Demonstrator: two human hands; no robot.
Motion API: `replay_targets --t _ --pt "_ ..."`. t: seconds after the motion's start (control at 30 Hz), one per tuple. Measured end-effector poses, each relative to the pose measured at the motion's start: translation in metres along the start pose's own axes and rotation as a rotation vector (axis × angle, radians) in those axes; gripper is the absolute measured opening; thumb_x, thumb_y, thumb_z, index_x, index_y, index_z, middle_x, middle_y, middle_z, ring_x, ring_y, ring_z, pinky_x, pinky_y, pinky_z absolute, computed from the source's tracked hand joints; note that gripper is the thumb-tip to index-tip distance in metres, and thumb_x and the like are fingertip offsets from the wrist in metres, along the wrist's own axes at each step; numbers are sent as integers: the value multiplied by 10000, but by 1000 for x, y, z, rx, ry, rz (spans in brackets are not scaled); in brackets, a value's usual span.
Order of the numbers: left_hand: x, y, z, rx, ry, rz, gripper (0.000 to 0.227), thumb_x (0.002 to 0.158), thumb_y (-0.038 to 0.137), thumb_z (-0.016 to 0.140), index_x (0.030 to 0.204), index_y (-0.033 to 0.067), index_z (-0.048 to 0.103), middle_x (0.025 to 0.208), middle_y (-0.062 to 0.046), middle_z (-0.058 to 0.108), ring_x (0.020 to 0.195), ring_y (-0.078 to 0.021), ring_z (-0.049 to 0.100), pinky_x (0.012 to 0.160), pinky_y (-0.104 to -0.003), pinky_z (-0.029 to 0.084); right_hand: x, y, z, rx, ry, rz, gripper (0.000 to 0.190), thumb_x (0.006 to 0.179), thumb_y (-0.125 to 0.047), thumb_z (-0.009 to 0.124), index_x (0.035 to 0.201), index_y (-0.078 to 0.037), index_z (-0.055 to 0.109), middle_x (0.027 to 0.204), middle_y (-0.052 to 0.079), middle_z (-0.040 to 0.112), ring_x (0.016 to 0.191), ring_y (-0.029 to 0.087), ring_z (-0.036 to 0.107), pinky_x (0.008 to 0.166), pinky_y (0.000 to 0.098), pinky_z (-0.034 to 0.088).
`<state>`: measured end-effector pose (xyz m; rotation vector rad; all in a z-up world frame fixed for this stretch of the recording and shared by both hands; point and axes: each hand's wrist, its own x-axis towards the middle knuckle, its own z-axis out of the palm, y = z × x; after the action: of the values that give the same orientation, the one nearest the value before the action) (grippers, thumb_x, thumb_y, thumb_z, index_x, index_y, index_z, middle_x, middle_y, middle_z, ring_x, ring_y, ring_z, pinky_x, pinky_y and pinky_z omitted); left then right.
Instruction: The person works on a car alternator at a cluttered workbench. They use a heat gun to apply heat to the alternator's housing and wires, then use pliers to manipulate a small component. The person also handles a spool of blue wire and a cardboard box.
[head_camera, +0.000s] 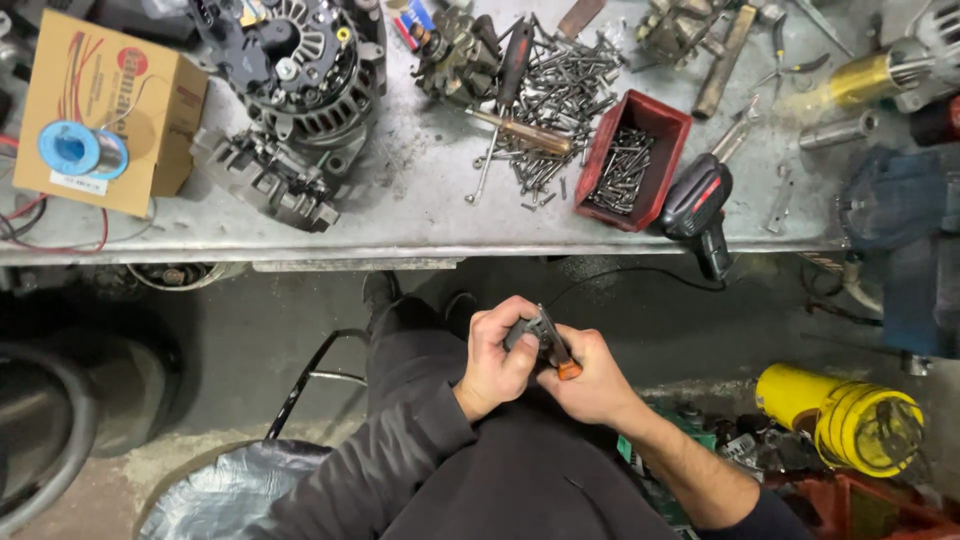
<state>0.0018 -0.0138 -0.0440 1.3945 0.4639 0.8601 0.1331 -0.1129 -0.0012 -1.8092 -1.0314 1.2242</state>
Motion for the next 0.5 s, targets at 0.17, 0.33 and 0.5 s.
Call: replay_targets --t 0.17,0.33,0.5 --pt "9 2 -3 -63 -6 12 185 909 156 566 989 -5 610 837 -112 659 710 -211 676 686 -303 530 8 -3 -10 -72 33 39 338 695 16 642 1028 -30 677 644 0 582 602 76 525 577 281 473" --pt "6 -13 -9 -62 44 -120 306 946 229 501 1027 -24 652 884 -106 696 802 -191 665 761 -297 521 6 -4 -40 -192 52 58 246 833 -158 795 974 -45 627 716 22 602 679 108 530 632 303 502" --pt "1 -34 -17 -564 14 -427 419 919 335 469 1043 -29 633 755 -85 618 597 -135 527 529 -266 399 2 29 -99 -210 223 39 407 793 -202 820 1117 -75 610 902 -1 649 829 100 602 763 296 529"
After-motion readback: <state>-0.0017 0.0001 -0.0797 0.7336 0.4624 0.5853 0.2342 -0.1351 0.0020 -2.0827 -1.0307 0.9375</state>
